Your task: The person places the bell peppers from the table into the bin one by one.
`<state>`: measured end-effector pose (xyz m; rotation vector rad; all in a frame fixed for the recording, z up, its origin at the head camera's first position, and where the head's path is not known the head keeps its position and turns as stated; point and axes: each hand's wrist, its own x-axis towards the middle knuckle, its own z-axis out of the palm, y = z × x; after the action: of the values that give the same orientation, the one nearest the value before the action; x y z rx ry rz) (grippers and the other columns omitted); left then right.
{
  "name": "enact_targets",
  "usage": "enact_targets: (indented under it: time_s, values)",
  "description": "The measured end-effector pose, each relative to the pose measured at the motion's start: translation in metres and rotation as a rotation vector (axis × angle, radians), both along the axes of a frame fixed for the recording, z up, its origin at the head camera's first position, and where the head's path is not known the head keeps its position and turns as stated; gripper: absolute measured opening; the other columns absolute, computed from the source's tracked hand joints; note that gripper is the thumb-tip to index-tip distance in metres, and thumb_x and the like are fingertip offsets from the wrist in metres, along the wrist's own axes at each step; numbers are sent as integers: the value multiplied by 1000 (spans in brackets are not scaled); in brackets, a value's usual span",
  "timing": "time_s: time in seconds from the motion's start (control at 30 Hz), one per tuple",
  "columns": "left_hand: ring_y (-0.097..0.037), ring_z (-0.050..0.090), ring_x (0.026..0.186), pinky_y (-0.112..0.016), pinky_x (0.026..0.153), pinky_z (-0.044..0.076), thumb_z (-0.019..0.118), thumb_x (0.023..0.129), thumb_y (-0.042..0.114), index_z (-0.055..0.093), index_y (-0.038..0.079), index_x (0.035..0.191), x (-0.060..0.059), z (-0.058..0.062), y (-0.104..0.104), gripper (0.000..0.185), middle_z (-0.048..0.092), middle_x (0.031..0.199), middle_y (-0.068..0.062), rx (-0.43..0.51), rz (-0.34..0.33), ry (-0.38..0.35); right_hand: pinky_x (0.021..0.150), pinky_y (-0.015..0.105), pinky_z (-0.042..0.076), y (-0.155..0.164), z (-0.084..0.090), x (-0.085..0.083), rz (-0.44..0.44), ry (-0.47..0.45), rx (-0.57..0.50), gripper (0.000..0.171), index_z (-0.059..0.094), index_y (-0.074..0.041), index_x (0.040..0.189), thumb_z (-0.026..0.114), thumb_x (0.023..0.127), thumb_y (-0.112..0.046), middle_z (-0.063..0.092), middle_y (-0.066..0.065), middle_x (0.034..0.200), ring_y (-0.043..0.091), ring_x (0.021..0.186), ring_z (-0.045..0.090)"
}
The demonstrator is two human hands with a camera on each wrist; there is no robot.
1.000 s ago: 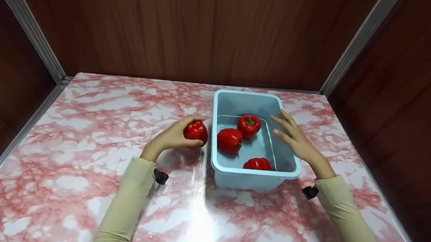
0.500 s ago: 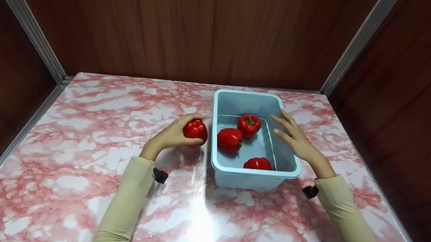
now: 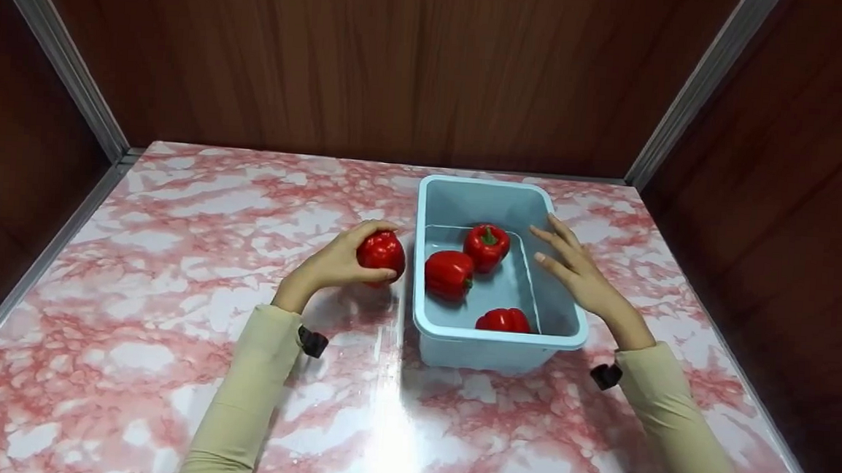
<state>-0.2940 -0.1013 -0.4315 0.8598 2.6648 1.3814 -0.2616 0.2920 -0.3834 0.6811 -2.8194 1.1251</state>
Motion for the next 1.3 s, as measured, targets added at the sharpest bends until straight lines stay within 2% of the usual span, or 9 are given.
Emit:
enact_targets:
  time_s: [0.2,0.37,0.67,0.97,1.17,1.3]
  values:
    - [-24,48,116,-48,93,45,76,72,42,44,23,134,0,3,0,72,46,133,-2,1,0,15,103,65,-13,-13,20,16,5,-22,-12,46,38,-3,140,47,97,-17,9,21,153,40,140,2]
    - [-25,48,117,-48,94,44,76,73,41,44,21,135,0,2,-1,73,46,134,-3,2,-6,25,103,65,-13,-18,27,23,5,-23,-10,45,38,-1,139,46,97,-15,9,23,152,41,140,2]
    - [-24,49,116,-47,94,44,76,73,42,44,29,133,-2,4,-2,69,47,134,-2,-4,-1,39,103,64,-14,-18,26,22,16,-19,-14,46,38,-2,139,46,97,-16,10,22,152,41,140,2]
    - [-26,51,114,-47,93,45,77,72,41,44,24,134,-3,6,-3,72,49,131,-3,13,-4,39,103,64,-15,-18,26,22,19,-15,-16,46,38,-1,139,46,97,-15,10,22,152,41,140,2]
    - [-25,50,115,-47,92,45,77,72,42,44,26,133,-4,9,-2,72,48,131,-2,1,4,54,103,64,-14,-17,26,22,16,-15,-8,46,38,-1,140,45,97,-15,9,22,153,40,140,2]
    - [-25,50,115,-47,92,45,77,72,41,44,25,134,-3,9,-2,72,48,131,-2,2,8,50,103,64,-14,-11,16,13,16,-7,-14,46,38,-4,140,46,97,-16,9,19,153,39,140,2]
